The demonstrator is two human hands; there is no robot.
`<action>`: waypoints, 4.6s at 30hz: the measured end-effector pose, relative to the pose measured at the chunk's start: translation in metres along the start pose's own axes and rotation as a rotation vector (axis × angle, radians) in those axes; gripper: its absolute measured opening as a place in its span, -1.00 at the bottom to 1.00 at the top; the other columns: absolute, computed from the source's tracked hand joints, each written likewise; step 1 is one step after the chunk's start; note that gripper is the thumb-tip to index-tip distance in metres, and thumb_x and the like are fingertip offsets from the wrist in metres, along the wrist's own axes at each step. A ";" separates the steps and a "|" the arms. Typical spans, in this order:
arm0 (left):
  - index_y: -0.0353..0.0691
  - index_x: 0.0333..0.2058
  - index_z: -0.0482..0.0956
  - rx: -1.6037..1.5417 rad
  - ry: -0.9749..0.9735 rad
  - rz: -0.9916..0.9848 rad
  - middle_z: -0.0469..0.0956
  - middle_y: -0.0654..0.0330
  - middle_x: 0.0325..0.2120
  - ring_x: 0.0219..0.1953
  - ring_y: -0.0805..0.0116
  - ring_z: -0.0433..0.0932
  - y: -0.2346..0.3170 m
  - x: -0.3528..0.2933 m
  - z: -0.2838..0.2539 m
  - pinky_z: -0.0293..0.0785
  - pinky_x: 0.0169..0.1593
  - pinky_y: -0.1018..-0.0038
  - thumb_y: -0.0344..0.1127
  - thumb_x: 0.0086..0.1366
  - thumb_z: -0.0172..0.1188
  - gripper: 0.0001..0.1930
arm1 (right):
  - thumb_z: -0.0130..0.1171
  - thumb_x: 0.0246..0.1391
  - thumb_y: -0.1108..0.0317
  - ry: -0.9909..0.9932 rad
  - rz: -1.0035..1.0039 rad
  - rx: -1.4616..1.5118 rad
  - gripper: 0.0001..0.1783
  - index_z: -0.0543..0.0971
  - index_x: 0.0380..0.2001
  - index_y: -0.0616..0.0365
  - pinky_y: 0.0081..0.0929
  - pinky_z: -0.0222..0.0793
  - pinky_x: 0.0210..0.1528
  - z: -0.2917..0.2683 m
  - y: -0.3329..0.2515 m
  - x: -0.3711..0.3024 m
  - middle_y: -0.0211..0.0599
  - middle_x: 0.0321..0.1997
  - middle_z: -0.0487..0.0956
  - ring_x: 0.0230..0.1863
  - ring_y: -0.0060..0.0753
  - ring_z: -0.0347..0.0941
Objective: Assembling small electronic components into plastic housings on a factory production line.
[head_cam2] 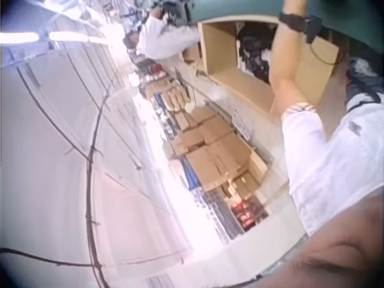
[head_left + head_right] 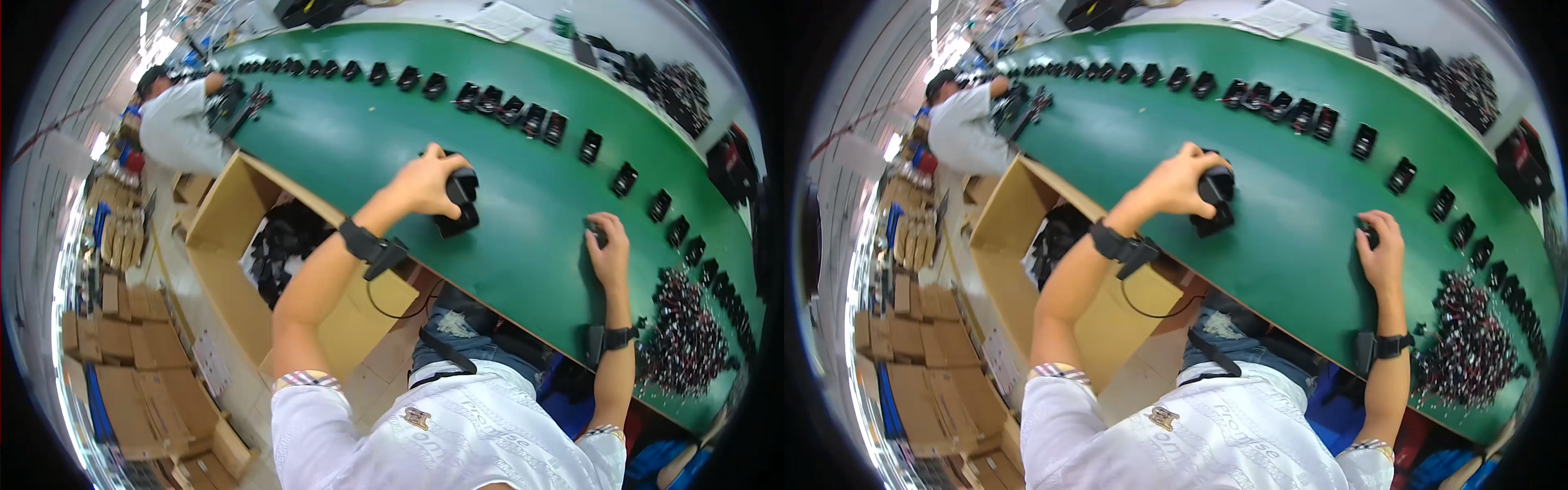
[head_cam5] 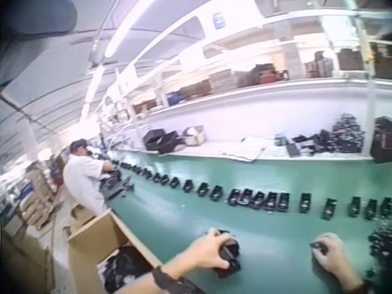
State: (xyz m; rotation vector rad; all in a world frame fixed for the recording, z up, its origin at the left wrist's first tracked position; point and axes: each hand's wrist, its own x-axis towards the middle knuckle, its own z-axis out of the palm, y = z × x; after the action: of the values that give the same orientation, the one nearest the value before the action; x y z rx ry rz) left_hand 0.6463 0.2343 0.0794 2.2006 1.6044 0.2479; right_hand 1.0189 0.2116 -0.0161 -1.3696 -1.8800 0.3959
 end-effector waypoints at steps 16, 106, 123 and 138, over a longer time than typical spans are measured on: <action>0.03 0.04 0.36 0.420 -0.149 0.153 0.20 0.08 0.18 0.23 -0.20 0.13 0.078 0.060 0.034 0.32 0.13 -0.04 -0.10 -0.30 0.54 -0.17 | 0.28 -0.16 0.51 0.131 0.178 0.091 -0.54 0.47 -0.09 0.14 -0.30 0.41 -0.16 -0.001 -0.004 -0.002 -0.19 0.03 0.35 -0.15 -0.12 0.42; -0.20 -0.48 0.50 -1.556 -0.617 0.133 0.34 0.43 -0.70 -0.69 0.68 0.16 0.132 0.083 0.168 -0.02 -0.63 0.66 0.21 0.40 -0.23 -0.40 | 0.31 -0.30 0.64 0.180 -0.087 0.485 -0.80 0.62 -0.51 0.14 -0.48 0.42 -0.21 -0.028 -0.046 -0.027 -0.38 -0.41 0.64 -0.36 -0.36 0.49; -0.17 -0.56 0.44 -1.325 -0.380 0.217 0.30 0.45 -0.70 -0.66 0.68 0.19 0.141 0.084 0.156 0.05 -0.60 0.65 0.15 0.43 -0.23 -0.43 | 0.27 -0.21 0.63 0.176 0.000 0.442 -0.85 0.60 -0.48 0.19 -0.47 0.37 -0.14 -0.028 -0.049 -0.031 -0.32 -0.41 0.64 -0.33 -0.37 0.51; -0.26 -0.27 0.57 -1.071 0.055 -0.064 0.50 0.25 -0.43 -0.42 0.51 0.42 0.098 0.093 0.214 0.33 -0.33 0.54 0.00 0.44 -0.12 -0.56 | 0.34 -0.19 0.57 0.252 -0.040 0.405 -0.83 0.62 -0.45 0.10 -0.42 0.42 -0.15 -0.026 -0.051 -0.026 -0.36 -0.34 0.65 -0.27 -0.35 0.54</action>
State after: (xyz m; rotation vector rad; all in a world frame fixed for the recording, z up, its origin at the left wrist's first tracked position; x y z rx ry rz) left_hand 0.8410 0.2502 -0.0812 1.3041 1.1246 0.9034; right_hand 1.0070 0.1637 0.0234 -1.0544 -1.5183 0.5251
